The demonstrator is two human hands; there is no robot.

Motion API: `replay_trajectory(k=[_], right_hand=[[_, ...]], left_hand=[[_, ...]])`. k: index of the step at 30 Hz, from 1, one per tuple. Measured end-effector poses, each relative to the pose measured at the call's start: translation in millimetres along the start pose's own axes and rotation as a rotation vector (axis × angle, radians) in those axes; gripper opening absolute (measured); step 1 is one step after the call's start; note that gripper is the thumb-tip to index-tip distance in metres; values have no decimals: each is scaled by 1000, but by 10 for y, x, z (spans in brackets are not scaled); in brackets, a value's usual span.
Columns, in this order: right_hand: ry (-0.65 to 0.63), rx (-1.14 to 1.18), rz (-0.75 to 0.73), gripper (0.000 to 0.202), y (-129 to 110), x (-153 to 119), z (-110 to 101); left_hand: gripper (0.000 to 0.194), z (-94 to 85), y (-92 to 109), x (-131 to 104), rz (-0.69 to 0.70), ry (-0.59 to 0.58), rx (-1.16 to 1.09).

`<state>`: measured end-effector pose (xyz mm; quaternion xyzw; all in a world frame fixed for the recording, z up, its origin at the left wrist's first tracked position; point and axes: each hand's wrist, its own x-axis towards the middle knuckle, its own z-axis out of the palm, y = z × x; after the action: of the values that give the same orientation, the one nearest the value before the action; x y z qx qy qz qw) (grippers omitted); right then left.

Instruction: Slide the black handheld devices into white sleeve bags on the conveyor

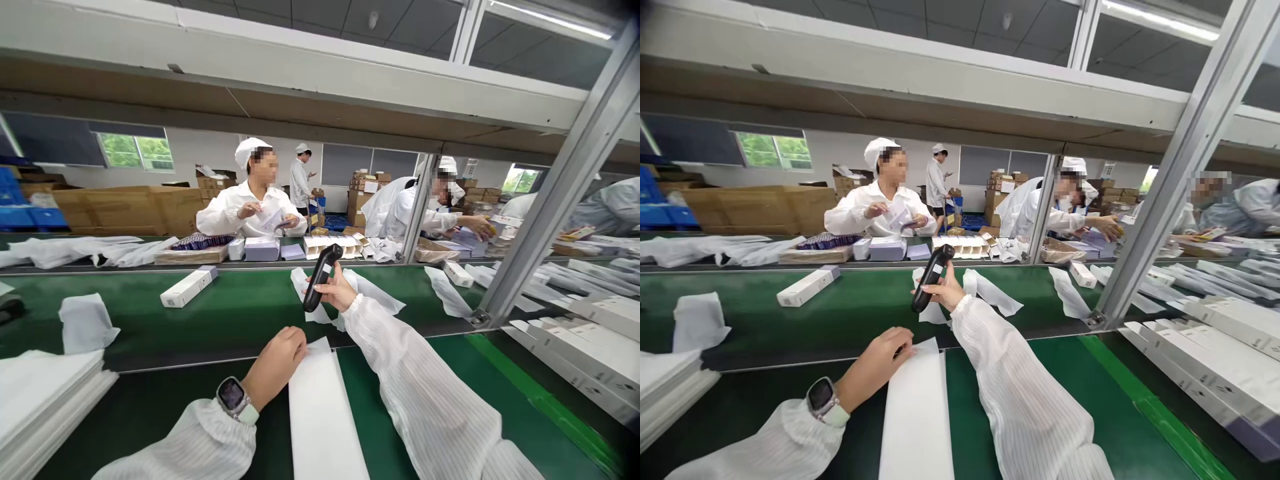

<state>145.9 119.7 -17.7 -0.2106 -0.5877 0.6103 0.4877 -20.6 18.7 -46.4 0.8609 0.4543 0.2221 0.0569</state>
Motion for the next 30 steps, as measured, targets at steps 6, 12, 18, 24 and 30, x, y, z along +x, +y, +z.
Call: replay_trajectory(k=[6, 12, 18, 24, 30], right_hand=[[67, -13, 70, 95, -36, -329, 9], [85, -91, 186, 77, 100, -347, 104], [-47, -89, 263, 40, 170, -342, 118], [-581, -126, 397, 40, 154, -443, 135], [-36, -268, 188, 38, 38, -157, -11]], left_hand=[[24, 24, -10, -19, 108, 44, 175], [27, -54, 38, 11, -19, 65, -55], [28, -182, 87, 68, -199, 139, -358], [30, -399, 106, 102, -209, 167, -487], [26, -183, -7, 97, -276, 343, -578]])
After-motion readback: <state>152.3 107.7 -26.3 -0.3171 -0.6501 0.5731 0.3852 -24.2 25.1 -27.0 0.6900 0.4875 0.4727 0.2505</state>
